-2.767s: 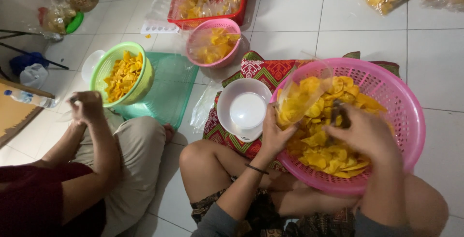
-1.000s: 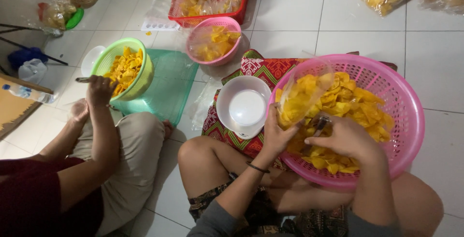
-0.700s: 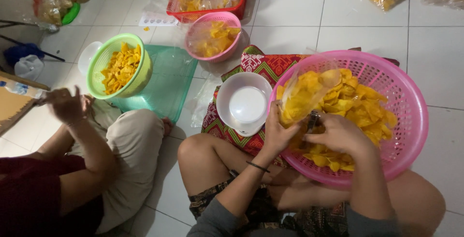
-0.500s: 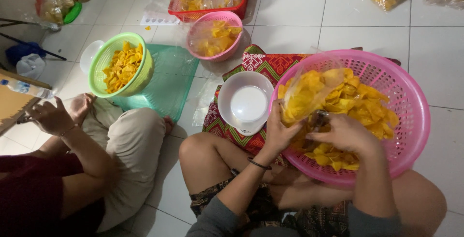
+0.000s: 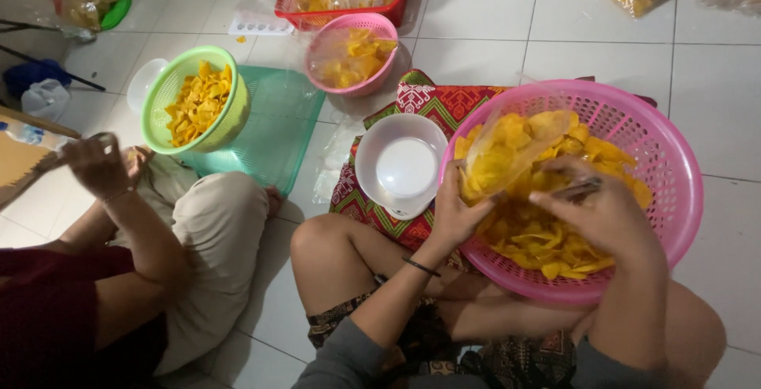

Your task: The person uses tongs to transfer yellow chips from a pink basket into a clear plastic bag. They hold the bag open with one hand and scoop chips with the other, then place the filled bag into a white bowl.

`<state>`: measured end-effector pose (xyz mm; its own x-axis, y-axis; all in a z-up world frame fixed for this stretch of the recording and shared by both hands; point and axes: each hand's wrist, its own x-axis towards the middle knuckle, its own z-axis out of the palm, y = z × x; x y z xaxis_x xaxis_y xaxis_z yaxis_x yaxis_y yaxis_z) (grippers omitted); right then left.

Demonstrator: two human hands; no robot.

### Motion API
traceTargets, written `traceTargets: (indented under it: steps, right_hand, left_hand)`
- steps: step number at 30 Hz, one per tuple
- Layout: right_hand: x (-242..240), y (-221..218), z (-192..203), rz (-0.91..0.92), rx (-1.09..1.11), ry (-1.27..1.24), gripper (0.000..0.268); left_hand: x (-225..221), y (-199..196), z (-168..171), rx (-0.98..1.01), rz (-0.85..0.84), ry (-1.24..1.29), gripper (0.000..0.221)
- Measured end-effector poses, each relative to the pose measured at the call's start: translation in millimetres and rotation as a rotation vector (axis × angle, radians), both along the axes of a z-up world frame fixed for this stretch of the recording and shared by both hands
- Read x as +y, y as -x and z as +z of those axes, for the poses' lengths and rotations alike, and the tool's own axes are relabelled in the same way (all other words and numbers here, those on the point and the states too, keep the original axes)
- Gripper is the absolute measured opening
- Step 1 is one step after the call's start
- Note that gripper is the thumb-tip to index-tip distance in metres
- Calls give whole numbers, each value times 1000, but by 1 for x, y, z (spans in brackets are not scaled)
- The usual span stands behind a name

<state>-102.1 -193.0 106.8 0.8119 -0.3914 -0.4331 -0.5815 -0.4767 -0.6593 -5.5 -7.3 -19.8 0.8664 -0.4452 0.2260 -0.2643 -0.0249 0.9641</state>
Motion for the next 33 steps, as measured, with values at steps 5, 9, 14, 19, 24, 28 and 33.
traceTargets:
  steps: [5,9,14,19,24,28,33]
  right_hand:
    - [-18,7,-32,-80,-486,37,43]
    - [-25,11,-48,-66,-725,-86,45]
    - [-8,-1,-12,-117,-367,58,53]
    - [-2,-3,-1,-53,-63,61,57]
    - [-4,0,-3,-79,-85,-5,50]
    - [-15,9,-16,-4,-117,144,32]
    - [-21,23,-24,-60,-367,37,26]
  left_hand:
    - [-1,0,9,17,-18,2,53]
    - [-1,0,5,24,-21,20,54]
    - [-1,2,10,35,-26,38,57]
    - [-1,3,13,25,6,13,57]
    - [-1,1,6,-4,4,10,54]
    - [0,3,12,46,-11,20,57]
    - [0,2,7,26,-2,-9,57]
